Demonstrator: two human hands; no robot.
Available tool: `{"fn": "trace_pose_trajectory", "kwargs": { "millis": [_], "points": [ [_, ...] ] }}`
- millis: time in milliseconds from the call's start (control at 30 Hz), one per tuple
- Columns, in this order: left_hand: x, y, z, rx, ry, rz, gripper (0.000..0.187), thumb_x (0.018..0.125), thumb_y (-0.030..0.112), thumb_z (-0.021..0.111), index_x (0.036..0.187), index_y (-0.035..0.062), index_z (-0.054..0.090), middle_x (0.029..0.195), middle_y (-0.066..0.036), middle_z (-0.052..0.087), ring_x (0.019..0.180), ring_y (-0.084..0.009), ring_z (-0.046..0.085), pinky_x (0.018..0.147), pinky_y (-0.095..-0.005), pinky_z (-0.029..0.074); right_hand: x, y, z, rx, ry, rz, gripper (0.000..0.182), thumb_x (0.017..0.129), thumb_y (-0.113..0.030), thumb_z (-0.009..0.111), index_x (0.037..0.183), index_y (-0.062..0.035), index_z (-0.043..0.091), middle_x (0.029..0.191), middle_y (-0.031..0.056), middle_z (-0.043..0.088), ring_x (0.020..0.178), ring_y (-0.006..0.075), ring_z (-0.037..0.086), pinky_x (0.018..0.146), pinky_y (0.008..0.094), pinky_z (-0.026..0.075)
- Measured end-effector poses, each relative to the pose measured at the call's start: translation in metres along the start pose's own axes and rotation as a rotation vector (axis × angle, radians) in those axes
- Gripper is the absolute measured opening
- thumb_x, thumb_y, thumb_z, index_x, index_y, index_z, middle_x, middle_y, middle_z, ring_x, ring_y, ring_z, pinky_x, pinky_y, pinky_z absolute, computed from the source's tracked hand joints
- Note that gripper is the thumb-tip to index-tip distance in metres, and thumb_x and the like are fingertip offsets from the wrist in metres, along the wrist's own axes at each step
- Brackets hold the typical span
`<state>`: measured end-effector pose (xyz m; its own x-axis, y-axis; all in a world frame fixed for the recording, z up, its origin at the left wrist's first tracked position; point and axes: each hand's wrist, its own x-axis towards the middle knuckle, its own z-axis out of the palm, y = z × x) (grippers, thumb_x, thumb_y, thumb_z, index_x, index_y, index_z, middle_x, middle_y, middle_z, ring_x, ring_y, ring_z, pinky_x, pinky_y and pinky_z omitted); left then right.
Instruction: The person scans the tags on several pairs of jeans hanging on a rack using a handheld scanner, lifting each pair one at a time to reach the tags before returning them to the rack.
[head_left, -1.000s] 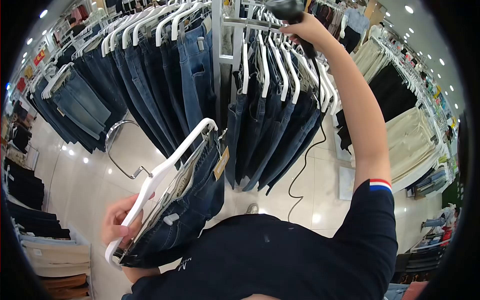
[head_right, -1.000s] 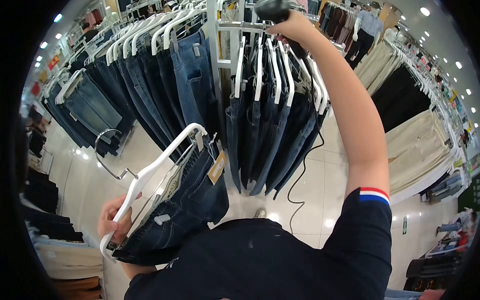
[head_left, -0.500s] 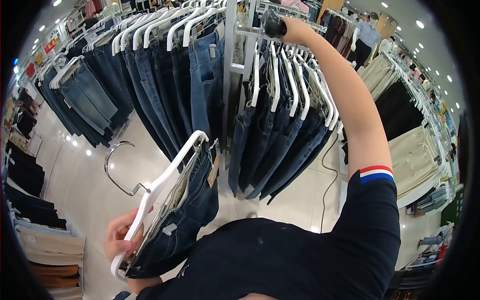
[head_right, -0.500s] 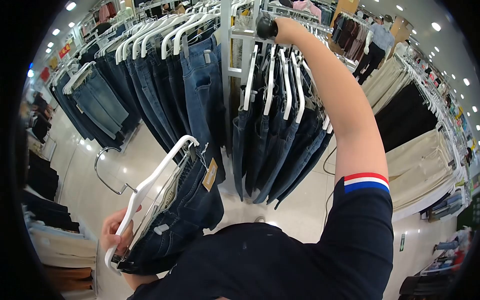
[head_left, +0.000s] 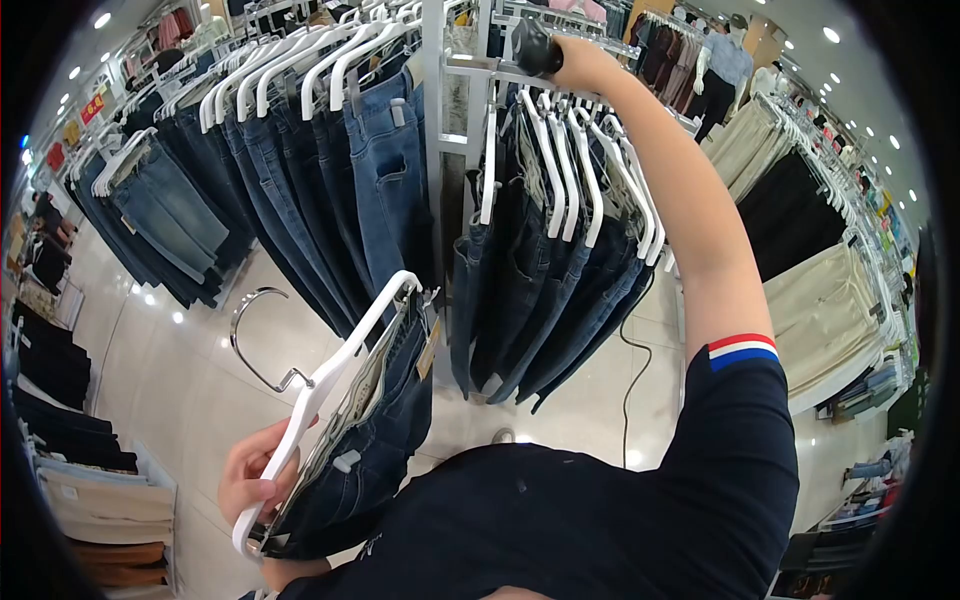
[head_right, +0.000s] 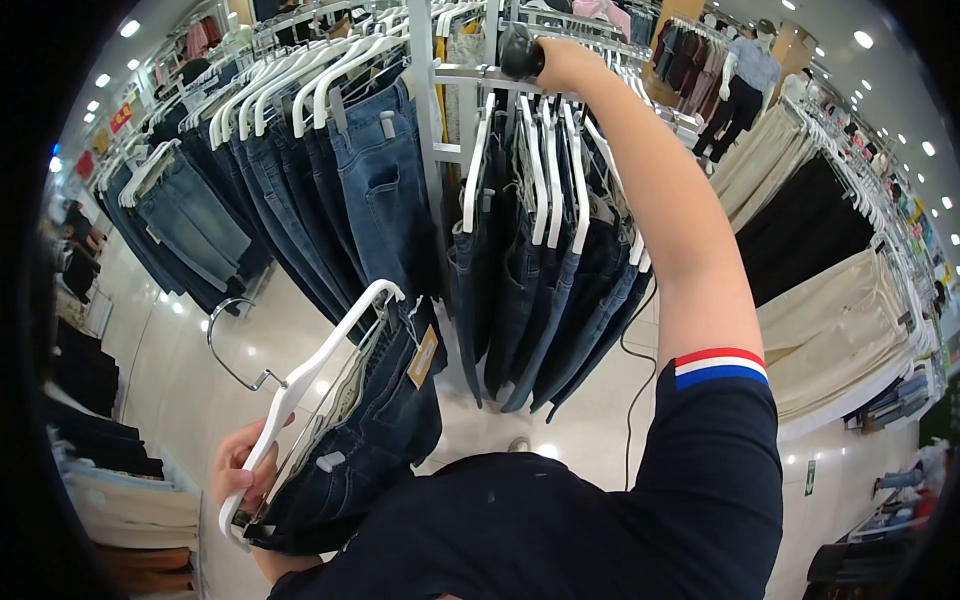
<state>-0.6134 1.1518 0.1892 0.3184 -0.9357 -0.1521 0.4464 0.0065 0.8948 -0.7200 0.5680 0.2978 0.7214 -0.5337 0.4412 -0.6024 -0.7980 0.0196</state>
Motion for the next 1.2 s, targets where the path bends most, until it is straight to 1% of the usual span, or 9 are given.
{"fn": "trace_pose_trajectory", "kwargs": {
  "millis": [100,300,467,567,667,767,867,967,1200],
  "points": [
    [0.004,0.001,-0.001,-0.008,-0.014,-0.009,0.082,0.059,0.014,0.058,0.126,-0.0231,0.029,0.053,-0.002,0.045,0.038,-0.0041,0.038,0.037,-0.0148,0.029,-0.01,0.004,-0.008,-0.075,0.043,-0.001,0.046,0.066,-0.026,0.07,0.105,-0.0062,0.056,0.097,0.0161,0.063,0.094,0.0325,0.06,0.08,0.04,0.048],
    [0.006,0.005,0.005,0.016,-0.029,-0.022,0.083,0.057,0.013,0.058,0.126,-0.0228,0.03,0.053,-0.002,0.046,0.038,-0.0039,0.039,0.037,-0.0147,0.029,-0.029,-0.007,-0.02,-0.038,0.054,0.056,0.046,0.067,-0.025,0.07,0.107,-0.0066,0.055,0.097,0.0162,0.063,0.094,0.0326,0.06,0.08,0.0391,0.048],
    [0.025,-0.001,0.025,0.004,-0.028,-0.039,0.081,0.055,0.013,0.056,0.124,-0.0222,0.034,0.055,-0.004,0.048,0.04,-0.004,0.043,0.038,-0.0142,0.029,-0.044,0.02,-0.021,-0.05,0.056,0.056,0.046,0.067,-0.021,0.068,0.11,-0.0085,0.055,0.098,0.0158,0.063,0.095,0.0313,0.06,0.078,0.0388,0.048],
    [0.037,-0.001,0.036,0.011,-0.043,-0.054,0.08,0.054,0.014,0.056,0.123,-0.0217,0.036,0.054,-0.004,0.048,0.04,-0.0039,0.043,0.039,-0.0136,0.029,-0.046,0.028,-0.024,-0.116,-0.012,0.092,0.046,0.07,-0.03,0.065,0.112,-0.014,0.055,0.101,0.0113,0.064,0.096,0.0297,0.061,0.081,0.0402,0.049],
    [0.05,-0.008,0.043,0.024,-0.076,-0.067,0.081,0.053,0.015,0.055,0.123,-0.0218,0.037,0.053,-0.005,0.048,0.039,-0.004,0.043,0.039,-0.013,0.03,-0.055,0.036,-0.023,-0.143,0.02,0.123,0.045,0.07,-0.03,0.065,0.112,-0.0141,0.055,0.101,0.0105,0.064,0.095,0.0296,0.061,0.08,0.0398,0.049],
    [0.063,-0.016,0.052,0.003,-0.081,-0.041,0.08,0.054,0.015,0.054,0.122,-0.0218,0.038,0.054,-0.005,0.048,0.038,-0.0041,0.042,0.04,-0.0129,0.03,-0.062,0.042,-0.031,-0.113,-0.045,0.153,0.045,0.071,-0.03,0.065,0.111,-0.014,0.055,0.101,0.0104,0.064,0.096,0.0292,0.06,0.08,0.0392,0.049],
    [0.075,-0.014,0.069,-0.014,-0.088,-0.019,0.081,0.058,0.018,0.055,0.123,-0.0241,0.032,0.051,0.0,0.046,0.034,-0.0012,0.036,0.033,-0.0127,0.029,-0.064,0.052,-0.03,-0.116,-0.011,0.116,0.044,0.072,-0.03,0.064,0.112,-0.0141,0.055,0.102,0.0105,0.064,0.097,0.0288,0.06,0.081,0.0388,0.048],
    [0.088,-0.02,0.087,-0.052,-0.047,0.035,0.08,0.058,0.018,0.054,0.122,-0.024,0.033,0.051,0.001,0.046,0.034,-0.0003,0.036,0.033,-0.012,0.029,-0.068,0.057,-0.026,-0.156,0.011,0.1,0.044,0.072,-0.029,0.064,0.112,-0.0135,0.055,0.102,0.0107,0.064,0.099,0.0284,0.059,0.082,0.0386,0.048],
    [0.124,-0.01,0.123,0.038,-0.042,0.01,0.076,0.06,0.019,0.053,0.123,-0.0204,0.036,0.053,0.003,0.042,0.036,0.0009,0.036,0.034,-0.0101,0.029,-0.072,0.057,-0.03,-0.097,-0.004,0.127,0.042,0.07,-0.027,0.064,0.108,-0.0106,0.056,0.1,0.0115,0.064,0.096,0.0295,0.06,0.08,0.0394,0.048]
  ]
}}
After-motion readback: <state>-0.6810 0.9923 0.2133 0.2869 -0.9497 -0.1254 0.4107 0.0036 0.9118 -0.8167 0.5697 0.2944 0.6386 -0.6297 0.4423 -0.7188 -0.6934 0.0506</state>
